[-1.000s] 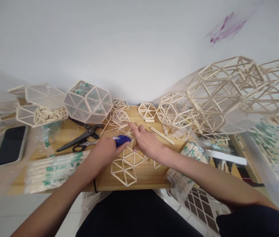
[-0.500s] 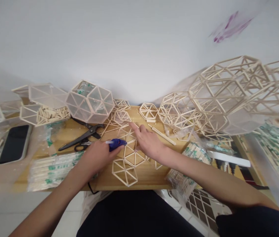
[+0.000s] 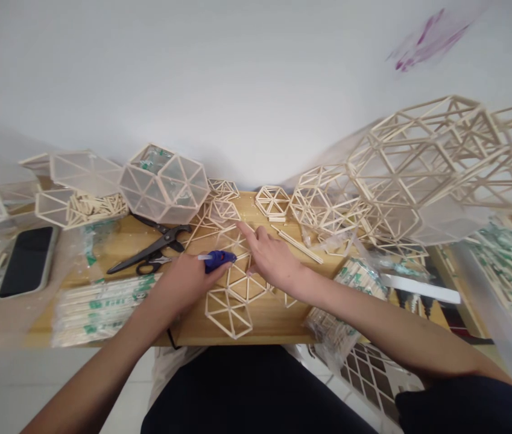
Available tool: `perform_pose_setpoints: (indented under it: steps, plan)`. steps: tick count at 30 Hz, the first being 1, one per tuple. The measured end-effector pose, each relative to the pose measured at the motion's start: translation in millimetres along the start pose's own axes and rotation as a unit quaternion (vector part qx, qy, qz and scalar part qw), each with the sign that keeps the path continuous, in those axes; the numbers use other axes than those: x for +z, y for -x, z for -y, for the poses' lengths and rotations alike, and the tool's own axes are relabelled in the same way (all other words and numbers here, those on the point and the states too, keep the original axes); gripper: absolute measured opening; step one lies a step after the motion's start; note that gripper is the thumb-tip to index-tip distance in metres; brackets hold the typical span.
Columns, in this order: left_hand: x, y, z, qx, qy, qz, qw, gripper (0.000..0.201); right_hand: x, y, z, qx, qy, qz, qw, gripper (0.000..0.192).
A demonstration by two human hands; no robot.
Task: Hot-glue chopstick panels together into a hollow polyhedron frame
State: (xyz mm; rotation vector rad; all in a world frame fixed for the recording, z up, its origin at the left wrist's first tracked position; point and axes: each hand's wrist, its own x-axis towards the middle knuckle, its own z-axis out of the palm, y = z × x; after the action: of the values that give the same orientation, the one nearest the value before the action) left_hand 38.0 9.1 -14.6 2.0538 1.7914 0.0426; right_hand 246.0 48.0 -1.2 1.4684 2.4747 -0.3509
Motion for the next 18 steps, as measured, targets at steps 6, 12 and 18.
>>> perform_pose_setpoints:
  steps: [6, 12, 18]
  plan:
    - [10.2, -15, -22, 0.028, -0.03, 0.008, 0.999, 0.05, -2, 2, 2, 0.004, 0.003, -0.005, 1.0, 0.111]
    - [9.0, -14, -23, 0.033, -0.045, 0.024, 0.998, 0.049, -2, 1, 1, 0.005, -0.001, -0.009, 1.0, 0.114]
    - [-7.7, 5, -8, -0.003, -0.046, 0.034, 0.998, 0.048, -2, 0, 1, 0.0, -0.002, -0.009, 1.0, 0.117]
